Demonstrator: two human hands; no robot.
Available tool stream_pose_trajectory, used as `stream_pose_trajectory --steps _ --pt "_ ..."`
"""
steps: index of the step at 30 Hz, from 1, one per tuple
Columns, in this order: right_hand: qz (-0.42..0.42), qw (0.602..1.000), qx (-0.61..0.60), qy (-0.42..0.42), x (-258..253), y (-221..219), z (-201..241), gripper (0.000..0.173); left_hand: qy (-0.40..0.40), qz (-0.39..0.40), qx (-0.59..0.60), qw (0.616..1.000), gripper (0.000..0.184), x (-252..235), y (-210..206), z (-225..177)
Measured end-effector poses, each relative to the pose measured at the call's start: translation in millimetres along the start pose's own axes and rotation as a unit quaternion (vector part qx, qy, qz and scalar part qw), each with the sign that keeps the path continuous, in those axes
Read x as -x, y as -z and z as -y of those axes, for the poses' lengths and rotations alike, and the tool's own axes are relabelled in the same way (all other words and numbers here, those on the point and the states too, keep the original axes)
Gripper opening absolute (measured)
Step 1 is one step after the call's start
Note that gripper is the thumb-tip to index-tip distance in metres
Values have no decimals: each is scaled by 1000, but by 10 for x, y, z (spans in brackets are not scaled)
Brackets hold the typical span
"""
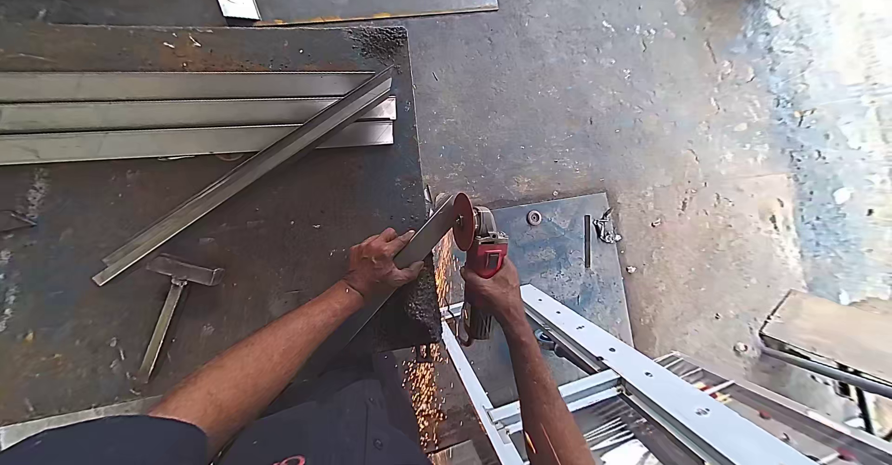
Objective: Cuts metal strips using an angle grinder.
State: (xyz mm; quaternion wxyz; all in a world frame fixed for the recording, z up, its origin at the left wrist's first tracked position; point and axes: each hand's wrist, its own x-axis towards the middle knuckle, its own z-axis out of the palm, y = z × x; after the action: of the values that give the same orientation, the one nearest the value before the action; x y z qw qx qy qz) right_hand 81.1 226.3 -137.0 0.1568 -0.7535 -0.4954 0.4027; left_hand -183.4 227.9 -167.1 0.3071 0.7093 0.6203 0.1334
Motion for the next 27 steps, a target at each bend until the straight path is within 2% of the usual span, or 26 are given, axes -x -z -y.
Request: stream_pose_trajectory --steps 27 --pt "5 1000 22 -13 -58 1 59 68 7 14 -3 1000 69 -7 11 -13"
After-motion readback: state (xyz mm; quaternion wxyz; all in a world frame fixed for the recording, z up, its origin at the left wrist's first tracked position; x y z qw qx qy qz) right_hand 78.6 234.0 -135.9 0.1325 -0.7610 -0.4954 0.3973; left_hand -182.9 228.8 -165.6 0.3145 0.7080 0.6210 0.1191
